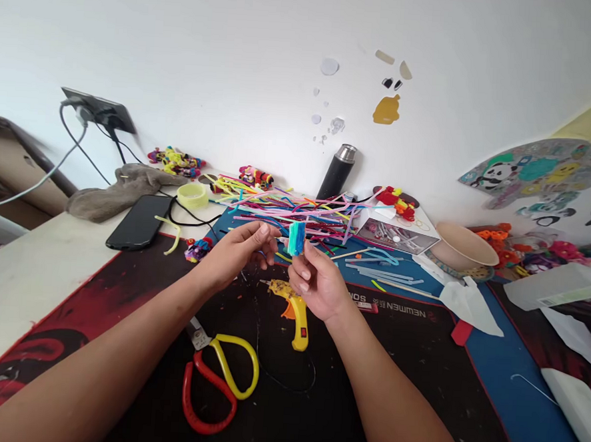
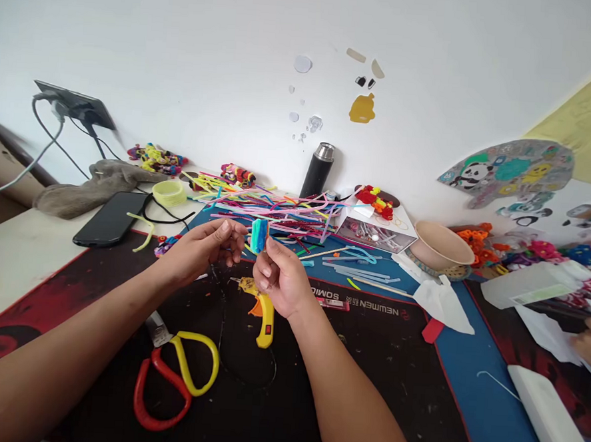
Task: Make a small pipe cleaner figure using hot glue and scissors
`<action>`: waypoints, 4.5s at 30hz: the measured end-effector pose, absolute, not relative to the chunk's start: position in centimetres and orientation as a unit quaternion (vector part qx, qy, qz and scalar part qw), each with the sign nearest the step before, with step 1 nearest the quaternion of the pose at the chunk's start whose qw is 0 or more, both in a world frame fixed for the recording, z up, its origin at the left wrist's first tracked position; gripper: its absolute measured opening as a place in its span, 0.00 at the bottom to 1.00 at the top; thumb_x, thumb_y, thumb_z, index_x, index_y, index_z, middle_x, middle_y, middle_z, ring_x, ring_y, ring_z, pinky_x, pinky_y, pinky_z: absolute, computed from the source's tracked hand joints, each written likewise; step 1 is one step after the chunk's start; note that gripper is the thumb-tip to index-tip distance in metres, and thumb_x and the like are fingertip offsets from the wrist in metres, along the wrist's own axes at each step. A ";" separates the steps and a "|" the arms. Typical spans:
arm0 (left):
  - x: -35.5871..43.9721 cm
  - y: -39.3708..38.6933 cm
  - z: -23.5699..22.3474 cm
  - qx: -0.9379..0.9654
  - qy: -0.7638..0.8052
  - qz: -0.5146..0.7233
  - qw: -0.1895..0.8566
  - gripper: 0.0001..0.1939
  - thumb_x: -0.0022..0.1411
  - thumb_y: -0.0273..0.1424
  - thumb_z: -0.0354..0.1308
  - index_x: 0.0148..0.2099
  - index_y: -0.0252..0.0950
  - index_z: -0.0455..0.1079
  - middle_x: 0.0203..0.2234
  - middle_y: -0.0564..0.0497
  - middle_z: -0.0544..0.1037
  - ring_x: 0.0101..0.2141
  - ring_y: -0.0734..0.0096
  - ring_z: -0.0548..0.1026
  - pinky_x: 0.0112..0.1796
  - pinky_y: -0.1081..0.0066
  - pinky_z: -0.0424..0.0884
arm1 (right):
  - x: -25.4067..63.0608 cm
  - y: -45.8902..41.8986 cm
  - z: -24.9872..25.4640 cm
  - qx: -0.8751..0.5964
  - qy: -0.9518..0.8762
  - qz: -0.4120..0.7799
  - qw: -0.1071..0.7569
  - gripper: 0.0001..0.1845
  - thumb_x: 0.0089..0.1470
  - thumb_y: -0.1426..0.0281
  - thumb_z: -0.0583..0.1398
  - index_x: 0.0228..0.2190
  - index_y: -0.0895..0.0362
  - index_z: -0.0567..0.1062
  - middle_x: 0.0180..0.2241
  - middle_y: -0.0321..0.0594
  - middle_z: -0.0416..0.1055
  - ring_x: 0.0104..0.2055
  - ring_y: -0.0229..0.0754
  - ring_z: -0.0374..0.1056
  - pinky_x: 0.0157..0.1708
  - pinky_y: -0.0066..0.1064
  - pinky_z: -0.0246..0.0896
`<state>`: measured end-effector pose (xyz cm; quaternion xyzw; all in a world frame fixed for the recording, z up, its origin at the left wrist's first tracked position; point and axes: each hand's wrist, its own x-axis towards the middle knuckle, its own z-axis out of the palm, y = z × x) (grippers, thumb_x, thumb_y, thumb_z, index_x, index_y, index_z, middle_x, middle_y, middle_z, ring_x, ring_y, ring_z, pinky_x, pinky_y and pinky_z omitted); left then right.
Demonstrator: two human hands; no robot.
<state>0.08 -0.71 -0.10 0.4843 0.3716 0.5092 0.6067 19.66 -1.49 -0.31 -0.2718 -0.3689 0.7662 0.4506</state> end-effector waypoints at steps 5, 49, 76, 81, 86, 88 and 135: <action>0.1 -0.7 0.0 0.483 0.375 0.511 0.605 0.29 0.61 0.58 0.71 0.43 0.35 0.78 0.32 0.49 0.80 0.28 0.67 0.78 0.28 0.70 0.71 | 19.7 -1.4 -0.7 -0.287 -0.378 0.754 0.454 0.31 0.55 0.50 0.74 0.25 0.53 0.62 0.18 0.24 0.59 0.16 0.30 0.53 0.17 0.26 0.46; -0.1 -0.3 0.0 0.522 0.365 0.486 0.599 0.22 0.50 0.40 0.82 0.45 0.37 0.84 0.36 0.48 0.84 0.34 0.63 0.80 0.34 0.68 0.78 | 18.9 -1.9 -1.4 -0.397 -0.533 0.588 0.461 0.20 0.61 0.52 0.68 0.44 0.52 0.74 0.19 0.24 0.66 0.15 0.34 0.61 0.15 0.25 0.51; -0.9 -0.5 0.1 0.456 0.291 0.482 0.689 0.24 0.52 0.39 0.83 0.47 0.35 0.83 0.26 0.54 0.77 0.25 0.77 0.71 0.27 0.76 0.65 | 19.2 -2.0 -0.6 -0.292 -0.421 0.743 0.431 0.29 0.56 0.48 0.73 0.25 0.55 0.68 0.18 0.26 0.62 0.16 0.31 0.57 0.17 0.25 0.44; -0.4 -0.7 0.4 0.444 0.309 0.489 0.684 0.25 0.46 0.41 0.85 0.40 0.35 0.80 0.28 0.54 0.78 0.25 0.77 0.71 0.27 0.76 0.64 | 19.0 -2.2 -0.8 -0.307 -0.435 0.738 0.416 0.30 0.56 0.45 0.72 0.24 0.55 0.68 0.17 0.29 0.64 0.16 0.32 0.58 0.16 0.25 0.44; -0.2 -0.7 0.5 0.469 0.329 0.498 0.651 0.25 0.46 0.41 0.85 0.36 0.36 0.75 0.27 0.56 0.75 0.26 0.77 0.68 0.27 0.76 0.65 | 18.8 -2.3 -0.9 -0.332 -0.454 0.707 0.428 0.31 0.55 0.43 0.72 0.25 0.55 0.70 0.20 0.30 0.68 0.16 0.31 0.60 0.15 0.25 0.46; -0.2 -0.7 0.5 0.480 0.338 0.498 0.638 0.25 0.47 0.41 0.84 0.37 0.36 0.74 0.28 0.56 0.75 0.27 0.76 0.68 0.27 0.76 0.65 | 18.7 -2.2 -1.0 -0.342 -0.462 0.688 0.442 0.29 0.54 0.44 0.72 0.29 0.55 0.73 0.21 0.29 0.69 0.16 0.32 0.61 0.16 0.25 0.48; 0.2 -1.1 1.0 0.578 0.400 0.488 0.518 0.22 0.59 0.51 0.75 0.43 0.38 0.86 0.38 0.45 0.86 0.40 0.56 0.79 0.44 0.63 0.77 | 18.9 -2.0 -2.5 -0.409 -0.575 0.551 0.445 0.19 0.58 0.51 0.72 0.39 0.50 0.76 0.30 0.34 0.75 0.20 0.35 0.60 0.20 0.28 0.54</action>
